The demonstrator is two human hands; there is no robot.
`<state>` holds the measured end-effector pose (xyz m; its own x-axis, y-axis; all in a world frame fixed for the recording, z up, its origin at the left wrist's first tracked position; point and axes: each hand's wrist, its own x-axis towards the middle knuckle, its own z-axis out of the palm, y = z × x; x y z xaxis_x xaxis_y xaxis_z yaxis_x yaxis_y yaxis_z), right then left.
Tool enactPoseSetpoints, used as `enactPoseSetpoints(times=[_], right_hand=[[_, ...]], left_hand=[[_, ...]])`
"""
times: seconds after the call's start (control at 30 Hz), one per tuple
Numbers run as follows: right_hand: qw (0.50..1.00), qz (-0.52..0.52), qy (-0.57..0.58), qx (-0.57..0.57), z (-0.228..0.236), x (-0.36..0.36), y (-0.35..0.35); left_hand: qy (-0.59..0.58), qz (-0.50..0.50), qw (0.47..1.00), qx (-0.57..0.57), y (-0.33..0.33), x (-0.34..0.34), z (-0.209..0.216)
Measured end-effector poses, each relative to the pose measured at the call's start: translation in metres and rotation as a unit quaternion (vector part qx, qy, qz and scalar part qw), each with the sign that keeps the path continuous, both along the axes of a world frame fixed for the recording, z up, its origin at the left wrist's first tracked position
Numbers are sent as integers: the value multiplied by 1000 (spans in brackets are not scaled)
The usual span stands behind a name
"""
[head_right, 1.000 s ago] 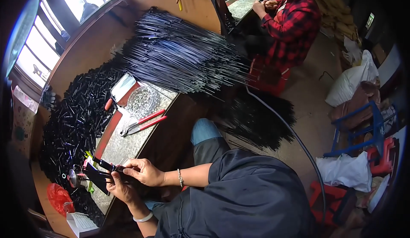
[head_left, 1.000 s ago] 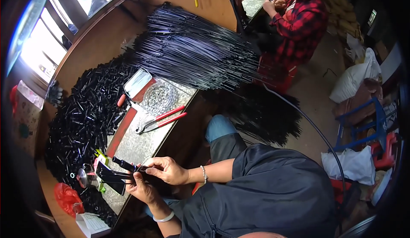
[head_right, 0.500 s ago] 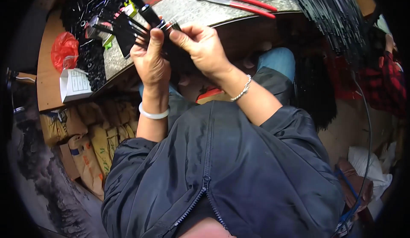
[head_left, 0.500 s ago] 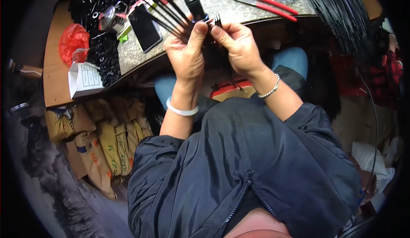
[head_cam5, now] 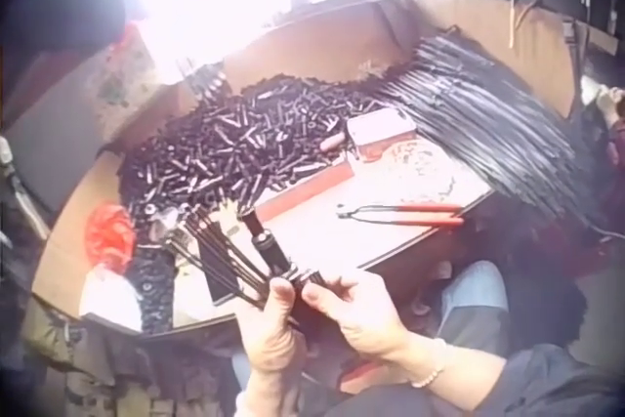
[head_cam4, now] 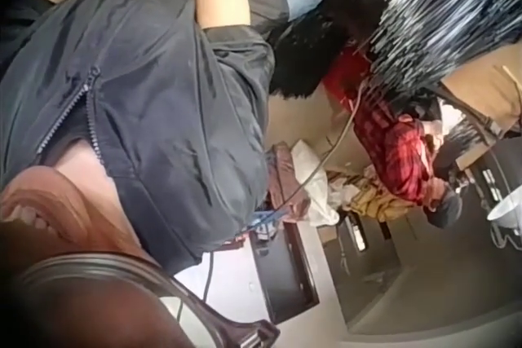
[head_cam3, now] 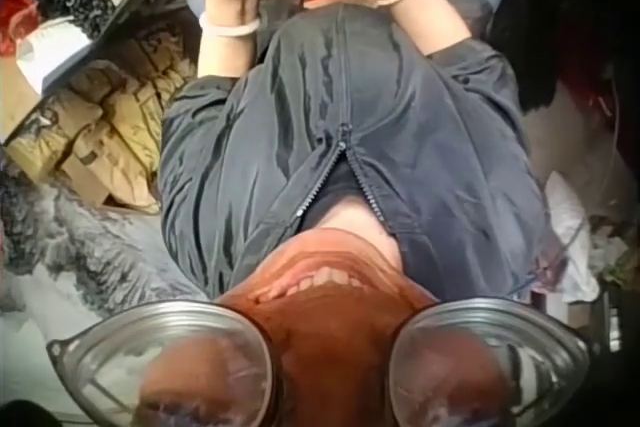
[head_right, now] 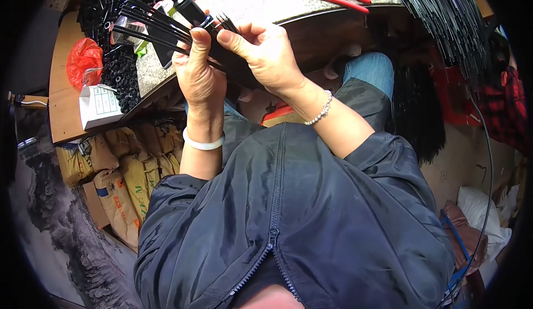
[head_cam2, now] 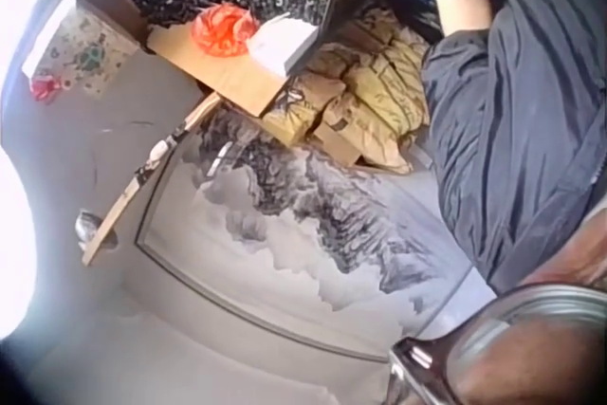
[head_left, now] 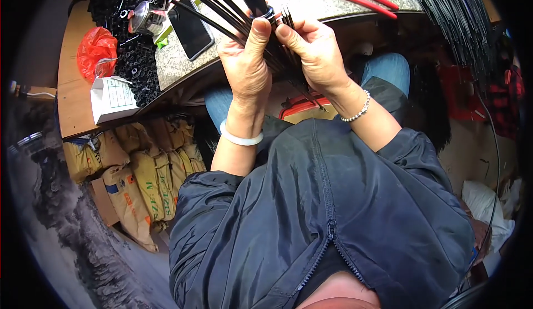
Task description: Assembling plastic components onto bundles of cables at a workbench and securing them with pliers.
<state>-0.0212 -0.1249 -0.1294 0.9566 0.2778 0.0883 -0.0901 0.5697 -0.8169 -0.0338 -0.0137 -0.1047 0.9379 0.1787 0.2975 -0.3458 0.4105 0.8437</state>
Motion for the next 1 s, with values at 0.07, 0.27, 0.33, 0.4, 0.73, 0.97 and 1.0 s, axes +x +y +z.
enactPoseSetpoints(times=[0.07,0.27,0.33,0.4,0.73,0.97,1.0], right_hand=[[1000,14,-2,15,-4,5,0],[999,20,-2,38,0,4,0],[999,14,5,34,0,2,1],[999,7,10,30,1,2,1],[998,37,15,44,1,4,1],[998,-15,5,62,4,-3,4],[998,-13,8,66,3,-3,3]], left_hand=[[-11,9,1000,20,1,2,-2],[-9,11,999,33,0,3,-1],[-4,11,1000,22,0,3,-1],[0,11,1000,11,-1,2,-2],[-21,19,998,63,0,-1,7],[-62,157,977,128,-12,-3,8],[-67,161,977,124,-12,-3,7]])
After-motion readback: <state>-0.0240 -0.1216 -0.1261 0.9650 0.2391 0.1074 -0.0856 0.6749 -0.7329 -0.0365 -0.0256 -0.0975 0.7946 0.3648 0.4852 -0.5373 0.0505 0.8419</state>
